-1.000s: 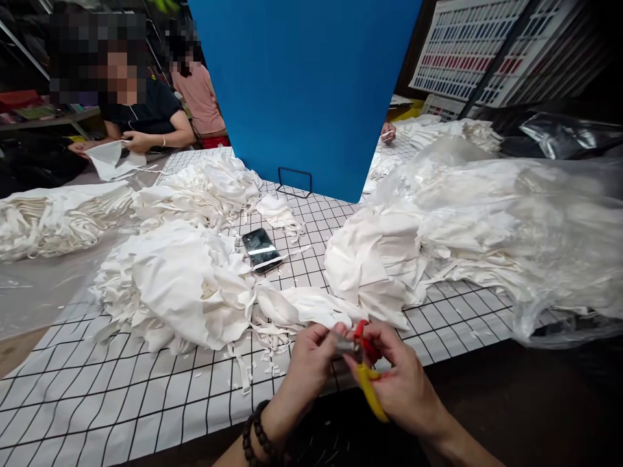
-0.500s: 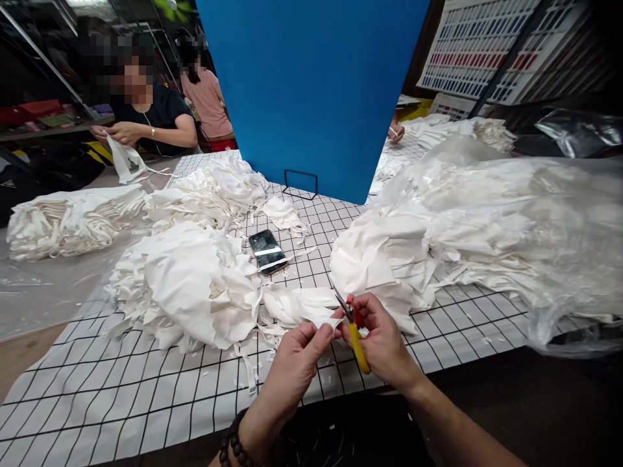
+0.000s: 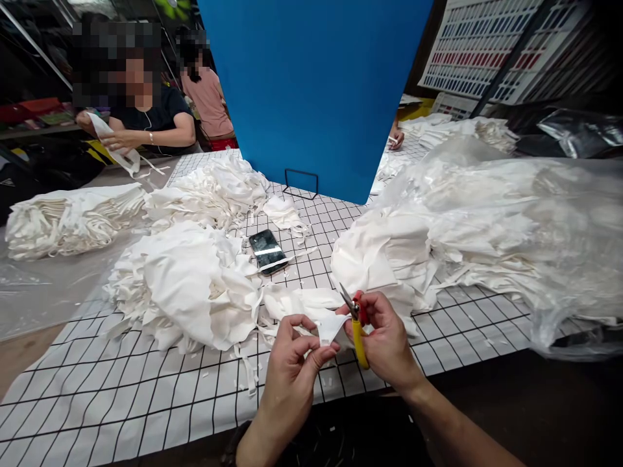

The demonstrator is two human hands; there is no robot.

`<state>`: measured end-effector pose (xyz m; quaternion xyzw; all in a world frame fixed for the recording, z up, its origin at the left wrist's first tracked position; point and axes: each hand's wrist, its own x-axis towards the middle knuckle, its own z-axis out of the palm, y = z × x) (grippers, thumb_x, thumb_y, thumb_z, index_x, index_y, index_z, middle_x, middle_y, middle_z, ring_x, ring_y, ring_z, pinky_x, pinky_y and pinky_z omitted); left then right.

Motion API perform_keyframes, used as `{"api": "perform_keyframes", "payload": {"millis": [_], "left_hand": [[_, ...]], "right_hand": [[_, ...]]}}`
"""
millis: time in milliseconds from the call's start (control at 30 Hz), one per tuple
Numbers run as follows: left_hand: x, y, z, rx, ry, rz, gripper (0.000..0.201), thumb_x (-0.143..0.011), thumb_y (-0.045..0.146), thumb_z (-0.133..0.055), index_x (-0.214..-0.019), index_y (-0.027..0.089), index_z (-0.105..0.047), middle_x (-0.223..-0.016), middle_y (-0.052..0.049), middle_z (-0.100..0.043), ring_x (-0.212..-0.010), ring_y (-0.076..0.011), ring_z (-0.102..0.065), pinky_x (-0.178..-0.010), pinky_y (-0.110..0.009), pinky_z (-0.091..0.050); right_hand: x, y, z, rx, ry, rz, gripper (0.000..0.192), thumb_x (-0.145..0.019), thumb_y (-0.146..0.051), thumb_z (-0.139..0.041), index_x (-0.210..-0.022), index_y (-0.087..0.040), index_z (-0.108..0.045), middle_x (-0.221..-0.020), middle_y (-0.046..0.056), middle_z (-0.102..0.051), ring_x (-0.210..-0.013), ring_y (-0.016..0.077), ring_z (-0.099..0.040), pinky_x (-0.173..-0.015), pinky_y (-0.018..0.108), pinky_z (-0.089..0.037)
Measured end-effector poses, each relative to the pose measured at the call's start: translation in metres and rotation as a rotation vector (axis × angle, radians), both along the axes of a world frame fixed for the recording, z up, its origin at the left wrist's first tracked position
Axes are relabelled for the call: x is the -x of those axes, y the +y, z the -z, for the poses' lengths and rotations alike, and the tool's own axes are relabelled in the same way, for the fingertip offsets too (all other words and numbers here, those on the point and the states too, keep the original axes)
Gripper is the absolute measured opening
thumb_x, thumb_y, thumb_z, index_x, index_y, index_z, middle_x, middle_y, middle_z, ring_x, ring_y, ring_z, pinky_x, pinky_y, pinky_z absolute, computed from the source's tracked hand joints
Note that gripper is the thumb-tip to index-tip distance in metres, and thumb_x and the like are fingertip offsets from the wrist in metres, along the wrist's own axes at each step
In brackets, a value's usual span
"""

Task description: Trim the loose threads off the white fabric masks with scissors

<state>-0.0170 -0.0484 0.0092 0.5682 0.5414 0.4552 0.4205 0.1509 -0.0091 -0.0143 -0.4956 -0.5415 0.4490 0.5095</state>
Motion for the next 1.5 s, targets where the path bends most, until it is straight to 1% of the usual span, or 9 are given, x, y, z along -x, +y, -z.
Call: {"api": "perform_keyframes", "payload": {"millis": [133, 233, 300, 367, 433, 567, 733, 1233, 1500], "left_hand": [[0.001, 0.001, -0.003, -0.067, -0.007, 0.038, 0.019, -0.091, 0.026, -0.058, -0.087, 0.022, -0.076, -0.13, -0.009, -0.052, -0.085, -0.0161, -0.056, -0.086, -0.031, -0.043], [0.0, 0.003, 0.003, 0.0, -0.152, 0.117, 0.021, -0.094, 0.027, -0.054, -0.09, 0.021, -0.074, -0.113, -0.009, -0.065, -0.101, -0.0215, -0.059, -0.09, -0.032, -0.043], [-0.002, 0.004, 0.011, 0.08, -0.22, 0.132, 0.022, -0.094, 0.03, -0.053, -0.092, 0.02, -0.072, -0.097, -0.008, -0.069, -0.089, -0.019, -0.061, -0.078, -0.028, -0.046], [-0.003, 0.004, 0.018, 0.136, -0.235, 0.123, 0.023, -0.095, 0.034, -0.053, -0.091, 0.018, -0.069, -0.087, -0.006, -0.068, -0.068, -0.0134, -0.055, -0.064, -0.024, -0.043], [-0.004, 0.005, 0.022, 0.134, -0.207, 0.121, 0.024, -0.095, 0.036, -0.052, -0.088, 0.017, -0.065, -0.082, -0.004, -0.065, -0.059, -0.0108, -0.047, -0.06, -0.024, -0.04], [-0.005, 0.007, 0.016, 0.03, -0.093, 0.167, 0.025, -0.097, 0.033, -0.049, -0.083, 0.017, -0.062, -0.075, -0.001, -0.056, -0.066, -0.0124, -0.049, -0.065, -0.025, -0.039], [-0.005, 0.008, 0.011, -0.058, -0.006, 0.219, 0.025, -0.098, 0.028, -0.046, -0.079, 0.017, -0.058, -0.073, -0.001, -0.051, -0.069, -0.0134, -0.047, -0.065, -0.025, -0.037], [-0.003, 0.009, 0.013, -0.125, 0.056, 0.249, 0.023, -0.097, 0.02, -0.045, -0.077, 0.018, -0.055, -0.072, 0.0, -0.049, -0.069, -0.0133, -0.047, -0.064, -0.024, -0.036], [-0.002, 0.009, 0.009, -0.103, 0.037, 0.275, 0.023, -0.098, 0.021, -0.046, -0.079, 0.018, -0.059, -0.073, 0.0, -0.051, -0.07, -0.0127, -0.048, -0.065, -0.024, -0.037]], "right_hand": [[0.005, -0.003, 0.006, 0.064, 0.046, -0.07, 0.033, -0.07, -0.012, -0.07, -0.093, -0.024, -0.05, -0.095, 0.002, -0.065, -0.081, 0.0157, -0.063, -0.069, 0.026, -0.052], [0.003, -0.003, 0.007, 0.141, 0.119, -0.162, 0.032, -0.071, -0.017, -0.073, -0.089, -0.024, -0.048, -0.099, 0.003, -0.066, -0.082, 0.016, -0.064, -0.07, 0.026, -0.053], [-0.005, -0.003, 0.004, 0.174, 0.095, -0.202, 0.03, -0.073, -0.019, -0.073, -0.088, -0.024, -0.048, -0.095, 0.002, -0.067, -0.083, 0.0159, -0.065, -0.071, 0.026, -0.052], [-0.016, -0.004, -0.003, 0.18, -0.014, -0.182, 0.028, -0.075, -0.022, -0.072, -0.089, -0.023, -0.048, -0.092, 0.001, -0.066, -0.082, 0.0154, -0.063, -0.072, 0.025, -0.051], [-0.03, -0.006, -0.013, 0.17, -0.194, -0.16, 0.028, -0.074, -0.026, -0.073, -0.087, -0.023, -0.048, -0.087, 0.0, -0.064, -0.075, 0.0141, -0.06, -0.066, 0.023, -0.049], [-0.05, -0.014, -0.035, 0.16, -0.574, -0.269, 0.036, -0.069, -0.035, -0.077, -0.09, -0.025, -0.05, -0.076, -0.003, -0.06, -0.065, 0.0144, -0.054, -0.058, 0.024, -0.045], [-0.049, -0.021, -0.049, 0.15, -0.803, -0.313, 0.038, -0.07, -0.046, -0.075, -0.089, -0.025, -0.05, -0.076, -0.002, -0.06, -0.067, 0.0171, -0.055, -0.062, 0.028, -0.044], [-0.04, -0.019, -0.048, 0.105, -0.811, -0.336, 0.034, -0.07, -0.042, -0.074, -0.084, -0.025, -0.049, -0.068, -0.005, -0.057, -0.06, 0.0145, -0.052, -0.057, 0.025, -0.037], [-0.042, -0.022, -0.042, 0.057, -0.964, -0.286, 0.034, -0.073, -0.047, -0.068, -0.075, -0.024, -0.043, -0.058, -0.006, -0.052, -0.053, 0.0142, -0.047, -0.053, 0.025, -0.03]]}}
